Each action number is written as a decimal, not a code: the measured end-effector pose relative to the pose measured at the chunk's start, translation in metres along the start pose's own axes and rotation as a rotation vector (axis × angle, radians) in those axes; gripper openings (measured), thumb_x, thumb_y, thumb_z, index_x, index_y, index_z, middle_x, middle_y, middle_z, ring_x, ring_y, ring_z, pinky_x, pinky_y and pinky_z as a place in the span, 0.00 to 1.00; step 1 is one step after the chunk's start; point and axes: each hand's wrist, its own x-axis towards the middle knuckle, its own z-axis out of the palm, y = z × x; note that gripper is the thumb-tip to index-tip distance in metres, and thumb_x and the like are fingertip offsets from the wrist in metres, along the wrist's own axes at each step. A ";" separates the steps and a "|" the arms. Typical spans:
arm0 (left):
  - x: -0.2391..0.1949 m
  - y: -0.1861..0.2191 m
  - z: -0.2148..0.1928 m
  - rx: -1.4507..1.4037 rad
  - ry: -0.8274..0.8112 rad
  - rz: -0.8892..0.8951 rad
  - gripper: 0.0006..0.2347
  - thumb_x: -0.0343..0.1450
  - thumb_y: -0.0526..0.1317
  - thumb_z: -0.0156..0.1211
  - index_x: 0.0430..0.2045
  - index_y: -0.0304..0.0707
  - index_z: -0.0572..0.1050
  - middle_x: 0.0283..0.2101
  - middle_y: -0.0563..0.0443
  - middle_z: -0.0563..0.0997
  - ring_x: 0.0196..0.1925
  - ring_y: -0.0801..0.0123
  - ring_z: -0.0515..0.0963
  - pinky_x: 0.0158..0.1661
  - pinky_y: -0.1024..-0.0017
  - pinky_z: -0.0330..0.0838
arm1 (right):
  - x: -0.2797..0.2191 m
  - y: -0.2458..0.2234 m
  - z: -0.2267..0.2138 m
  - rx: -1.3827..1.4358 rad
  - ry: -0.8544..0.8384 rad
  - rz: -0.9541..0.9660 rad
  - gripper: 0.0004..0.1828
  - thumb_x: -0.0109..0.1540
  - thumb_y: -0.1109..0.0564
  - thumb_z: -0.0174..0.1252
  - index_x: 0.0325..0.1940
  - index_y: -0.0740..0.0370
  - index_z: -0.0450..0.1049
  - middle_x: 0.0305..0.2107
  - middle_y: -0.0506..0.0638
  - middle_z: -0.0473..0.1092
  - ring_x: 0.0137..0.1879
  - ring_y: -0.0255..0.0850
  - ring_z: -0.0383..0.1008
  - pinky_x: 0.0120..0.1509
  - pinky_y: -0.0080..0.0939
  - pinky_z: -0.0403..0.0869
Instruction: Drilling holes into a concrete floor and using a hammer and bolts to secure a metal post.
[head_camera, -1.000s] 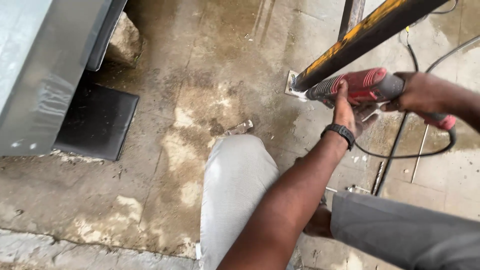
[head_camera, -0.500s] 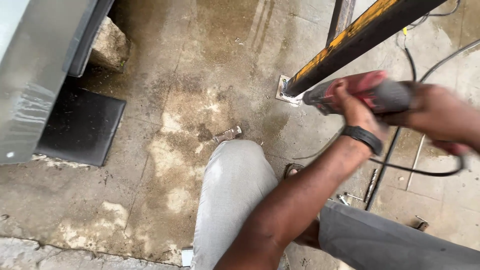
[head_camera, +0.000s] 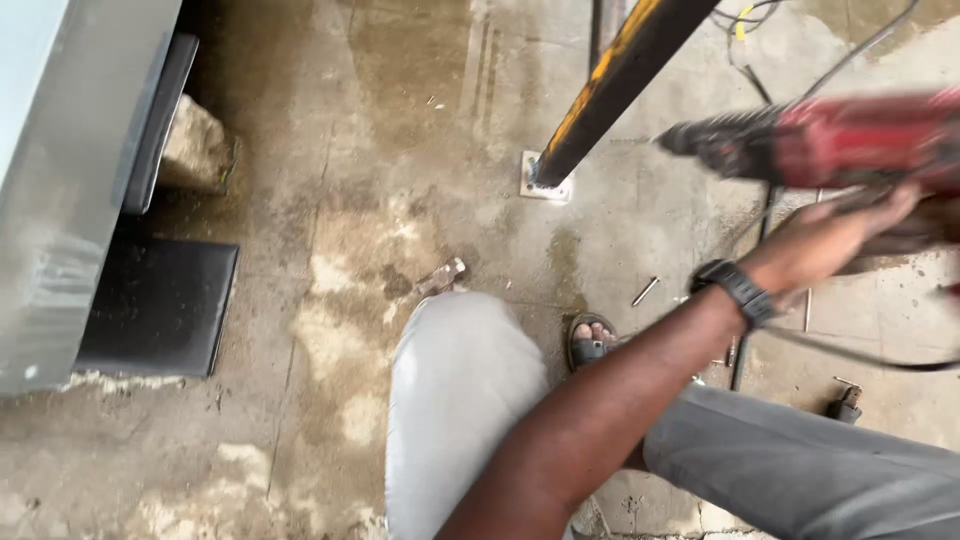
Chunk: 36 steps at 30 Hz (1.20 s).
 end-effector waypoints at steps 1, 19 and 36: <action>0.007 -0.015 -0.008 0.346 0.053 -0.045 0.32 0.78 0.60 0.56 0.71 0.35 0.64 0.69 0.30 0.68 0.65 0.53 0.76 0.63 0.47 0.69 | -0.013 -0.001 0.038 0.069 0.039 0.008 0.17 0.60 0.66 0.65 0.52 0.72 0.72 0.37 0.58 0.75 0.40 0.49 0.76 0.47 0.52 0.76; -0.039 -0.147 -0.181 1.724 0.131 -0.436 0.14 0.67 0.45 0.66 0.39 0.35 0.80 0.44 0.38 0.83 0.49 0.48 0.82 0.52 0.54 0.76 | -0.020 0.312 0.103 1.089 0.513 0.535 0.15 0.60 0.65 0.55 0.52 0.61 0.72 0.34 0.50 0.74 0.37 0.41 0.77 0.44 0.44 0.79; -0.035 -0.044 -0.314 0.963 -0.091 -0.730 0.12 0.68 0.42 0.66 0.40 0.35 0.83 0.41 0.38 0.84 0.38 0.59 0.81 0.40 0.64 0.75 | -0.064 0.131 0.227 -0.180 0.256 0.031 0.24 0.60 0.56 0.67 0.58 0.65 0.73 0.47 0.59 0.75 0.48 0.48 0.78 0.52 0.47 0.78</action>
